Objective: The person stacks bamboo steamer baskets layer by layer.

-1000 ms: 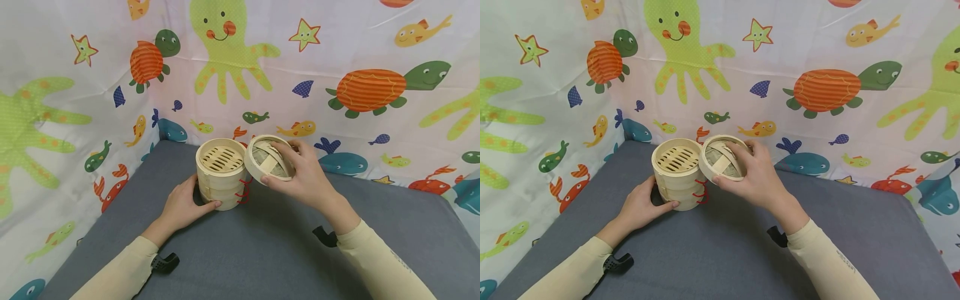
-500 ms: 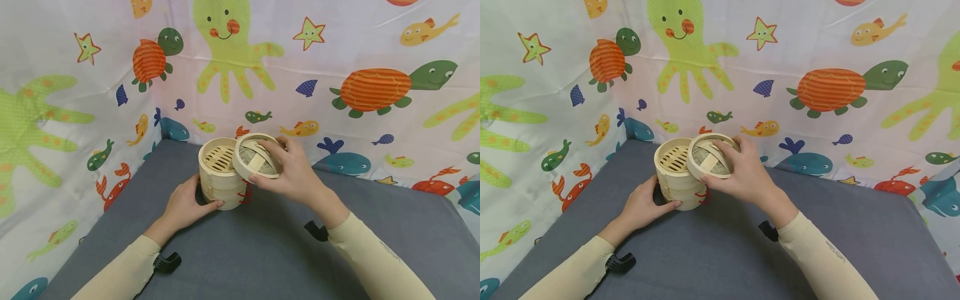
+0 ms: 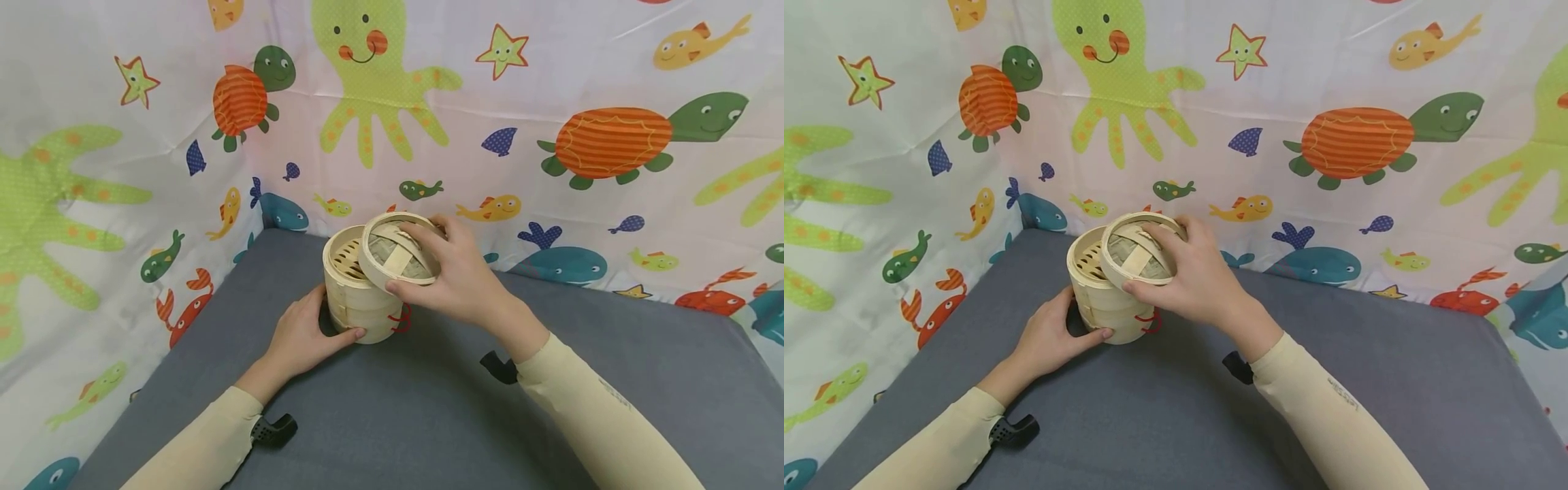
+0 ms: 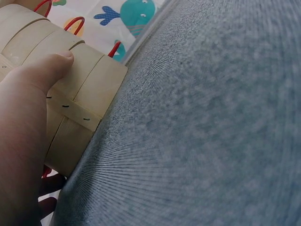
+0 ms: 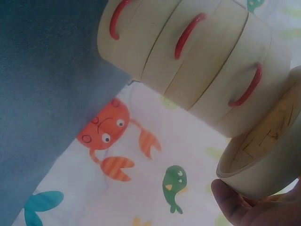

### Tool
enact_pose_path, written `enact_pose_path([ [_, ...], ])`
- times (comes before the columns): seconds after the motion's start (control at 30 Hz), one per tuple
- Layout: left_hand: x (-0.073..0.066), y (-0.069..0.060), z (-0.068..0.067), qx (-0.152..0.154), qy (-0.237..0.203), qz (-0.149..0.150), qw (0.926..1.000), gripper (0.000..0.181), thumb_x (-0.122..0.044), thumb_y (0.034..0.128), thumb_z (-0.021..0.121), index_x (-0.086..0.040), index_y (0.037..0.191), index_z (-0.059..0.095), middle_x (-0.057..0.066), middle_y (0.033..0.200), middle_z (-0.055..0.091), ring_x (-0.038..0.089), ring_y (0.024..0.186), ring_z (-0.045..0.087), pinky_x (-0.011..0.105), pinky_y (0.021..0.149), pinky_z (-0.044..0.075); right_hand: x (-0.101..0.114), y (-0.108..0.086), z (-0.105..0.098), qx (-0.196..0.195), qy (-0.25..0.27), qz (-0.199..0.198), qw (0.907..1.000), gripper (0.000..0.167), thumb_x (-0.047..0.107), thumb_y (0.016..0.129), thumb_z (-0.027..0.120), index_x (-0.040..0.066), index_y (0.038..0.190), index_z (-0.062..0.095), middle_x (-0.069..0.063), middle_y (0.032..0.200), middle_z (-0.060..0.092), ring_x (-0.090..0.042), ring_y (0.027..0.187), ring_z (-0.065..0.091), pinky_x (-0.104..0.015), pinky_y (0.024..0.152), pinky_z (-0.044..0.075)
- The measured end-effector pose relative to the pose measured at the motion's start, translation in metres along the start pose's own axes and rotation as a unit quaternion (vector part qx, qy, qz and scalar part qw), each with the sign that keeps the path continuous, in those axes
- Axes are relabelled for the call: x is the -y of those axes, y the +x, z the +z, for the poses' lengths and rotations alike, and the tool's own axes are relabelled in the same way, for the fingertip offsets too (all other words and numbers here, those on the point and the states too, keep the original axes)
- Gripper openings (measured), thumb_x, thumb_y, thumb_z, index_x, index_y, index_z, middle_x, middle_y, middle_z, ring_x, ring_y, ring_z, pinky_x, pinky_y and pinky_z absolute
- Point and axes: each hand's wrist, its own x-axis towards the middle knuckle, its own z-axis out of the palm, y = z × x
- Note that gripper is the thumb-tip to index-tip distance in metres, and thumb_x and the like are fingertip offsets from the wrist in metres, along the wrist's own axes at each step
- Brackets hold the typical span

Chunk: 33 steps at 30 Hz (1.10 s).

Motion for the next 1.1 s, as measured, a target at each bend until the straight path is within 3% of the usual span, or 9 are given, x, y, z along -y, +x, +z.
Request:
enact_pose_path([
  [0.3, 0.001, 0.0, 0.0, -0.001, 0.005, -0.004, 1.0, 0.108, -0.072, 0.0816, 0.085, -0.008, 0.161, 0.049, 0.016, 0.145, 0.066, 0.041, 0.123, 0.068, 0.065, 0.098, 0.053, 0.005, 0.014, 0.007, 0.006, -0.02, -0.007, 0.9998, 0.086, 0.063, 0.081, 0.084, 0.016, 0.151, 0.066, -0.023, 0.146, 0.051, -0.041, 0.134, 0.046, -0.062, 0.107, 0.041],
  [0.63, 0.0, 0.0, -0.001, 0.005, 0.006, -0.006, 1.0, 0.109, -0.074, 0.0814, 0.084, -0.009, 0.161, 0.048, 0.014, 0.147, 0.065, 0.041, 0.125, 0.067, 0.065, 0.1, 0.052, 0.009, 0.026, 0.012, 0.033, -0.021, 0.004, 0.9992, 0.086, 0.066, 0.083, 0.082, 0.019, 0.153, 0.065, -0.02, 0.148, 0.05, -0.038, 0.133, 0.046, -0.059, 0.106, 0.042],
  [0.9, 0.0, 0.0, -0.002, 0.007, 0.004, -0.005, 1.0, 0.109, -0.072, 0.082, 0.085, -0.009, 0.163, 0.046, 0.014, 0.148, 0.065, 0.041, 0.125, 0.067, 0.065, 0.102, 0.051, 0.01, 0.033, 0.019, 0.039, -0.013, -0.012, 0.9991, 0.085, 0.064, 0.083, 0.083, 0.017, 0.151, 0.066, -0.021, 0.147, 0.05, -0.04, 0.134, 0.046, -0.057, 0.107, 0.042],
  [1.1, 0.001, 0.0, -0.001, 0.008, 0.001, -0.001, 1.0, 0.108, -0.073, 0.0824, 0.084, -0.01, 0.162, 0.047, 0.013, 0.147, 0.066, 0.04, 0.124, 0.067, 0.065, 0.1, 0.052, 0.012, 0.035, 0.021, 0.051, -0.018, 0.002, 0.9985, 0.085, 0.065, 0.084, 0.082, 0.018, 0.152, 0.065, -0.021, 0.15, 0.047, -0.039, 0.136, 0.044, -0.056, 0.108, 0.044],
])
